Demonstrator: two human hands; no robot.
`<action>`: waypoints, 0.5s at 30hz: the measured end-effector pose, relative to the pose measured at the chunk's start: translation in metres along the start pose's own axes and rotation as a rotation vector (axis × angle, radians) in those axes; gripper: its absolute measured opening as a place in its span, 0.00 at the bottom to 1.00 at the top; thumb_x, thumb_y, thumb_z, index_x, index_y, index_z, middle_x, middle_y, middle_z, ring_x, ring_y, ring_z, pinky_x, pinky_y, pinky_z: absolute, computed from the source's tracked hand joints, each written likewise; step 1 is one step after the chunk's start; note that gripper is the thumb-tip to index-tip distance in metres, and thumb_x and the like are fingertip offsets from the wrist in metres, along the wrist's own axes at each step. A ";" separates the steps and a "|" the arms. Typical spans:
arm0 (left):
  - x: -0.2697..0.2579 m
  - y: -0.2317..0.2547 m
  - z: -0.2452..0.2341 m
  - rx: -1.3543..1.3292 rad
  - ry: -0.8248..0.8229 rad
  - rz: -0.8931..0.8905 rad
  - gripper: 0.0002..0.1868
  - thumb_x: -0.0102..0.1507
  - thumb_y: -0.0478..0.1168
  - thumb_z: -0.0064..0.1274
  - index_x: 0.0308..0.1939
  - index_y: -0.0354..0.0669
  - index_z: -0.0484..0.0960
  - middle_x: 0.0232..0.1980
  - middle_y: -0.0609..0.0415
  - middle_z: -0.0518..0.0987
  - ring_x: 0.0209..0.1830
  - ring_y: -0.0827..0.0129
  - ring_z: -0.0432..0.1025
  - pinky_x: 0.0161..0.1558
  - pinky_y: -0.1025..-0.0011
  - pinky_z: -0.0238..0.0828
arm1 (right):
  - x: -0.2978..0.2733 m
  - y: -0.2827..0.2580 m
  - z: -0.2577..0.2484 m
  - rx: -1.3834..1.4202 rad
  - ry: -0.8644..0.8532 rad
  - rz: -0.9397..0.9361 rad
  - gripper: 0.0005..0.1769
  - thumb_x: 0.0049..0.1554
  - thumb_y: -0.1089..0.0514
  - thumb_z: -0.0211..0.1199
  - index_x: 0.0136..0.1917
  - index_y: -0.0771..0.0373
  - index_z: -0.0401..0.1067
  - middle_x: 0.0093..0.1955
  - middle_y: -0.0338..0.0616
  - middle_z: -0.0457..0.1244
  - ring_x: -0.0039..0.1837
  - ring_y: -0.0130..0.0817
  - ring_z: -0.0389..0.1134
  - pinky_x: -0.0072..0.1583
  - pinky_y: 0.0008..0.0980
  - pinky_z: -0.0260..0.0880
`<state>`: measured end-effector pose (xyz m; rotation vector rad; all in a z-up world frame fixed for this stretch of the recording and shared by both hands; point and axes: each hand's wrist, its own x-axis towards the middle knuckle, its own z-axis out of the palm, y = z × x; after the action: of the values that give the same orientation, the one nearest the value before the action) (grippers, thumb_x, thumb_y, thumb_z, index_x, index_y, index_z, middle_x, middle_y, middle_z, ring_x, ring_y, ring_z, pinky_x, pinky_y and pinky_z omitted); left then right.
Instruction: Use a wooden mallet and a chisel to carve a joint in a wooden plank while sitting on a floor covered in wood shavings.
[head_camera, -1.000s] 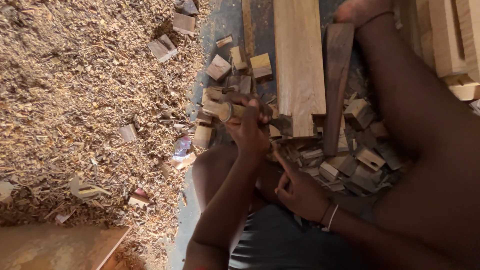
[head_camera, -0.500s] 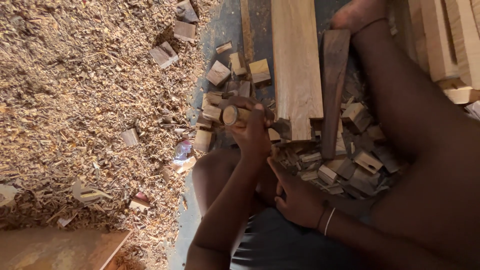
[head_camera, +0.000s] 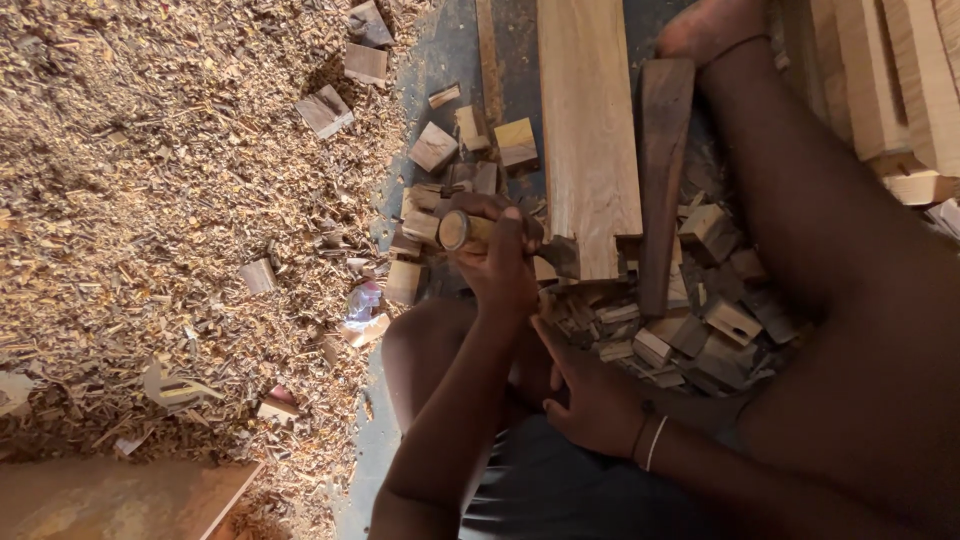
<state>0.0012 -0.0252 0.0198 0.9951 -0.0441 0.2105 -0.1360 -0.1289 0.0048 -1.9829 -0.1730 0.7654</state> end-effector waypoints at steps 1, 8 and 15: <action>-0.001 -0.001 -0.001 0.001 0.001 0.000 0.08 0.67 0.28 0.48 0.41 0.41 0.65 0.34 0.53 0.68 0.24 0.74 0.62 0.28 0.70 0.63 | -0.001 -0.001 0.000 0.001 -0.001 0.000 0.64 0.52 0.59 0.69 0.86 0.52 0.27 0.43 0.44 0.66 0.41 0.38 0.66 0.44 0.40 0.70; -0.002 -0.004 0.002 0.094 0.008 0.018 0.09 0.67 0.28 0.49 0.42 0.42 0.65 0.33 0.54 0.69 0.24 0.74 0.65 0.28 0.71 0.64 | 0.000 -0.009 -0.004 0.037 -0.042 0.070 0.65 0.52 0.57 0.69 0.86 0.50 0.26 0.44 0.43 0.64 0.43 0.38 0.66 0.46 0.40 0.71; -0.003 -0.024 0.013 0.401 -0.040 0.196 0.07 0.66 0.31 0.54 0.39 0.43 0.71 0.34 0.57 0.73 0.29 0.74 0.68 0.33 0.71 0.67 | -0.008 0.035 -0.021 -0.124 -0.102 0.088 0.57 0.53 0.49 0.71 0.84 0.50 0.40 0.50 0.46 0.67 0.50 0.42 0.69 0.51 0.43 0.71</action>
<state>0.0038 -0.0489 0.0065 1.3959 -0.1409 0.3893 -0.1365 -0.1660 -0.0138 -2.0808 -0.1989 0.9327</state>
